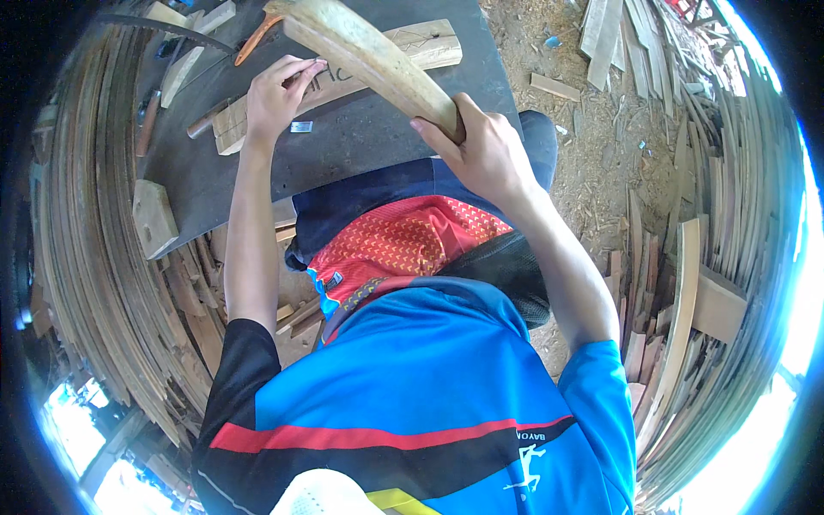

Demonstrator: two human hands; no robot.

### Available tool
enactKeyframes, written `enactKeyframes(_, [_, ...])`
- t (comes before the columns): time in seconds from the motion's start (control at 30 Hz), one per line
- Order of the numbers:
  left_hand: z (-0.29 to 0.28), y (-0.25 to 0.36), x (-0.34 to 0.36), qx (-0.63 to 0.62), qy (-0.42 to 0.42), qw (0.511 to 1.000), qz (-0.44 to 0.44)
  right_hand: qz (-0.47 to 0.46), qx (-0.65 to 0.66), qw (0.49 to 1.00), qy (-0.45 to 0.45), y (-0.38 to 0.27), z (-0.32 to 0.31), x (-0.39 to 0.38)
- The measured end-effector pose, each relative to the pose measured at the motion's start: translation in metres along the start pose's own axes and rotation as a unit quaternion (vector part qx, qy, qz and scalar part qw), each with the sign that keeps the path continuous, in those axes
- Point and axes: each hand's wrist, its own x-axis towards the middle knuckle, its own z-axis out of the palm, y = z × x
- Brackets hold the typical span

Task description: Carving letters into a wooden plank and shaping a wooden block using hand tools.

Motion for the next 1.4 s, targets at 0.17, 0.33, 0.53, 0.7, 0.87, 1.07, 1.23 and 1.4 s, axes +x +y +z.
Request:
enactKeyframes(0.17, [0.003,-0.008,-0.002,0.022,-0.006,1.000,-0.004,-0.037,-0.050,0.998,0.026,0.013,0.020,0.003])
enactKeyframes(0.33, [0.003,-0.005,0.002,0.019,0.036,0.997,0.062,-0.019,0.012,0.998,0.057,-0.003,0.011,0.002])
enactKeyframes(0.53, [-0.001,-0.001,0.002,0.061,0.009,0.998,0.012,-0.046,-0.126,0.991,0.011,0.009,0.021,0.004])
enactKeyframes(0.7, [0.000,-0.002,0.000,0.009,0.009,1.000,0.021,-0.069,-0.048,0.991,0.107,-0.007,0.014,-0.006])
enactKeyframes(0.87, [0.002,0.007,0.003,0.057,-0.009,0.998,0.019,-0.023,-0.132,0.991,0.028,0.016,0.021,-0.003])
enactKeyframes(1.07, [0.000,-0.001,0.001,-0.008,-0.011,1.000,-0.016,-0.052,-0.128,0.989,0.058,0.007,0.024,-0.005])
enactKeyframes(1.23, [0.002,-0.003,0.002,0.012,-0.017,1.000,0.012,0.002,-0.011,0.998,0.065,-0.007,0.009,-0.013])
enactKeyframes(1.4, [0.001,-0.004,-0.003,0.068,-0.022,0.997,-0.009,0.003,-0.091,0.996,-0.009,0.004,0.016,-0.007])
